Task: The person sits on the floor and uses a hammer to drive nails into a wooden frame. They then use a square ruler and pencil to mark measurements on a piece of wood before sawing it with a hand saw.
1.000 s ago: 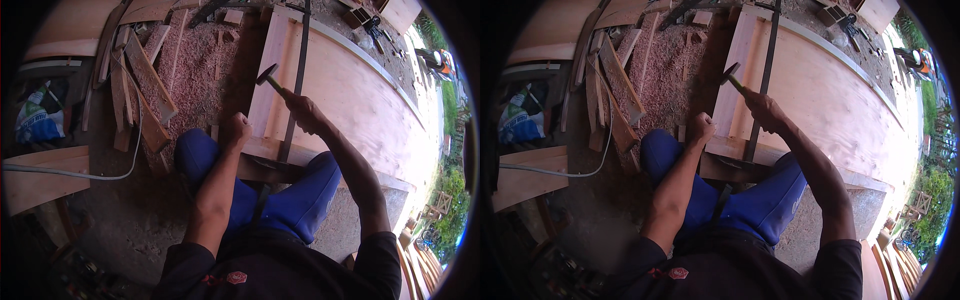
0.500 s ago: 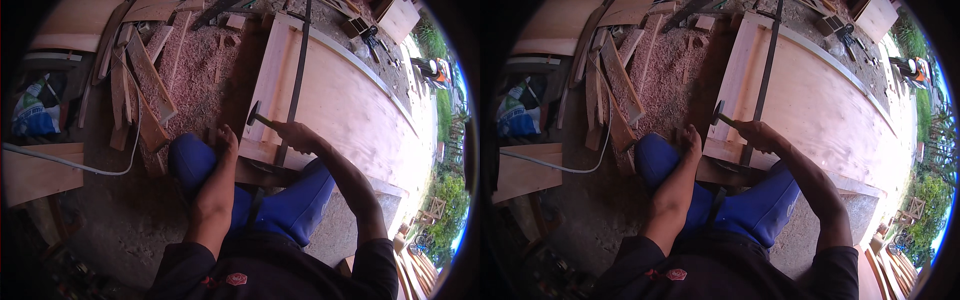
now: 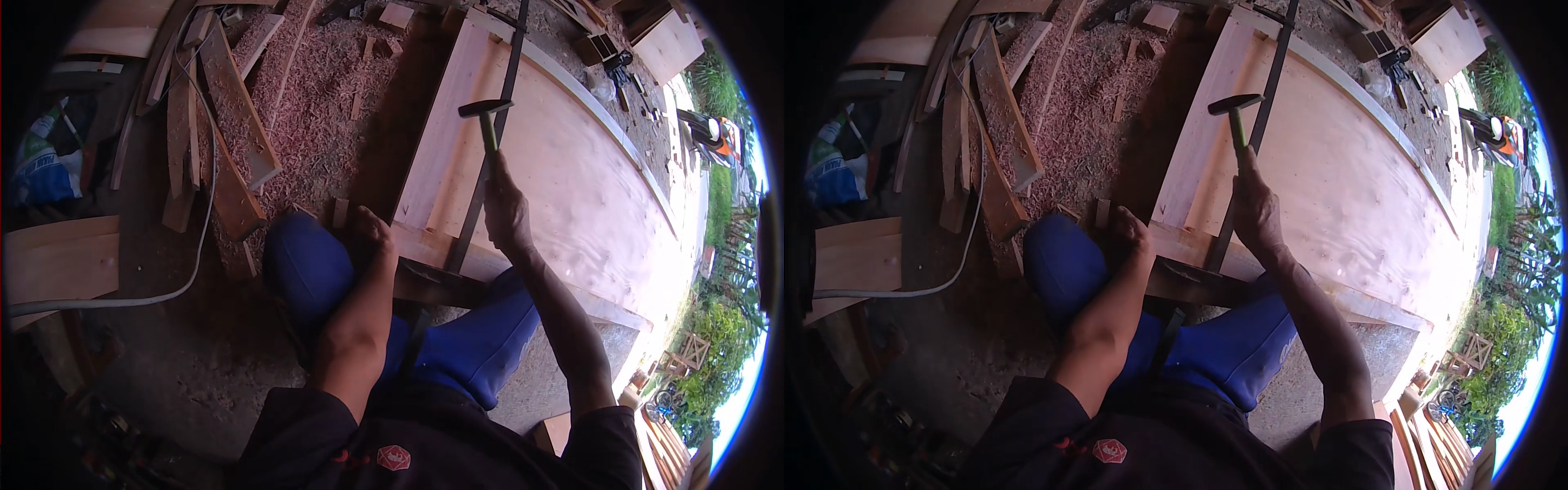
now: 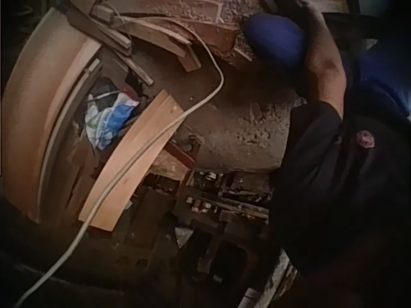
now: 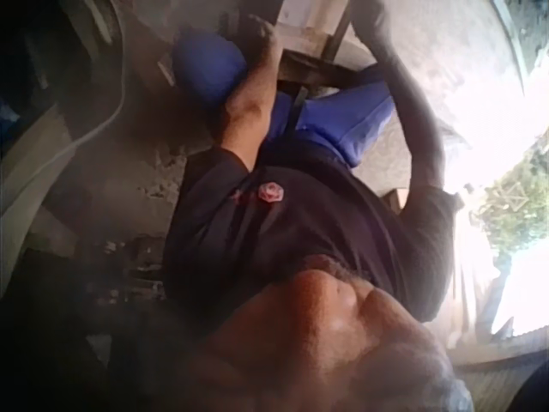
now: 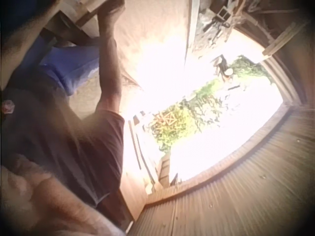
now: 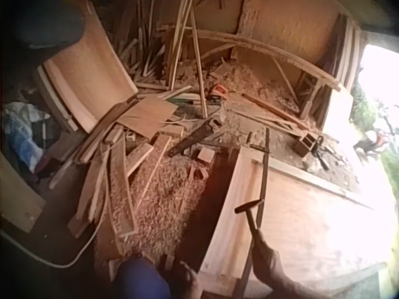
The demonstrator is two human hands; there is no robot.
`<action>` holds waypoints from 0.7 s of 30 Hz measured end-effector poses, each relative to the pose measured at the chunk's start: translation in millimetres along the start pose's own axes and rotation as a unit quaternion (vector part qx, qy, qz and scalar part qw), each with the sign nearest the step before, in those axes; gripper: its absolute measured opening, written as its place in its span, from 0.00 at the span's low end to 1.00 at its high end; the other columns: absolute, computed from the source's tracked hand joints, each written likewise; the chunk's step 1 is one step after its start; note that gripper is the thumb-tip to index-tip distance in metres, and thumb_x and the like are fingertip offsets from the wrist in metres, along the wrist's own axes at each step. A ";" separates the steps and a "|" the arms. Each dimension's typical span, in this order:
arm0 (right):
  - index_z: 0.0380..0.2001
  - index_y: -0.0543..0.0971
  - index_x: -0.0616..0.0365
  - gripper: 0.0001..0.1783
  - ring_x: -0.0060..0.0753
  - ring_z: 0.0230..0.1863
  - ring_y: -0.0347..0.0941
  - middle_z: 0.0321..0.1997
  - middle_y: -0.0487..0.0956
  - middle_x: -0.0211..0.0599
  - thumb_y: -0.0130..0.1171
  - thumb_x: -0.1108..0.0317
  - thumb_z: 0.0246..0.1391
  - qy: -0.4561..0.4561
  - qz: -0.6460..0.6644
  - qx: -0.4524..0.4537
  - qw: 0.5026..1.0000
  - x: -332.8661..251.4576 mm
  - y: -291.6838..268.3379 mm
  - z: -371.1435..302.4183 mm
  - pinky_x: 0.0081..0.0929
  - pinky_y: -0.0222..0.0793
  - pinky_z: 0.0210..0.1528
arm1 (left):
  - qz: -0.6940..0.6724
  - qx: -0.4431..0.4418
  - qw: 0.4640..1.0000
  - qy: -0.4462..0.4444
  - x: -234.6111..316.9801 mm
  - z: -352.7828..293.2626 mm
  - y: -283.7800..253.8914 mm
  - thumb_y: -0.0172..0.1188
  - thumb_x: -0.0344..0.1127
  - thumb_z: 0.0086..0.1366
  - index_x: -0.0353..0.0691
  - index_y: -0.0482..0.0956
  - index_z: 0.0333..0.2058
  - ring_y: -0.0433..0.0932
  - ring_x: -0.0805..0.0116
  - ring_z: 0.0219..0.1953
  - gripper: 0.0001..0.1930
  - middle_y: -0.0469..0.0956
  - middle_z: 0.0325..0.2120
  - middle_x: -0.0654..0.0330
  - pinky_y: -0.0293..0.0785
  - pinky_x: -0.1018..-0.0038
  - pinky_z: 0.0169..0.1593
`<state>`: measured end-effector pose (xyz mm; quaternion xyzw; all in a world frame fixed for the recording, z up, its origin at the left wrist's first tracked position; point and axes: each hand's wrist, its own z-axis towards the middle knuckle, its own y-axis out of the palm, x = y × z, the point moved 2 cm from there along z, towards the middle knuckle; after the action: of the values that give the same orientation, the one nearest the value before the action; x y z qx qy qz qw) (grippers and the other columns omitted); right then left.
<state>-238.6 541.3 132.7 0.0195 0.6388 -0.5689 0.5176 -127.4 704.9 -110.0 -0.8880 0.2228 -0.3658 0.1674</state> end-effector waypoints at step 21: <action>0.71 0.64 0.42 0.31 0.25 0.20 0.72 0.23 0.73 0.32 0.49 0.72 0.66 -0.046 -0.020 -0.374 0.926 12.8 9.7 -24.7 0.24 0.74 0.25 | -0.068 0.086 0.992 0.069 -28.9 8.0 -2.3 0.37 0.59 0.77 0.34 0.77 0.54 0.81 0.56 0.50 0.33 0.82 0.48 0.48 0.77 0.64 0.55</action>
<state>-254.3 556.0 112.6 -0.2143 0.7812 -0.2986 0.5046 -139.3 722.9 -131.0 -0.8561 0.1404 -0.4547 0.2016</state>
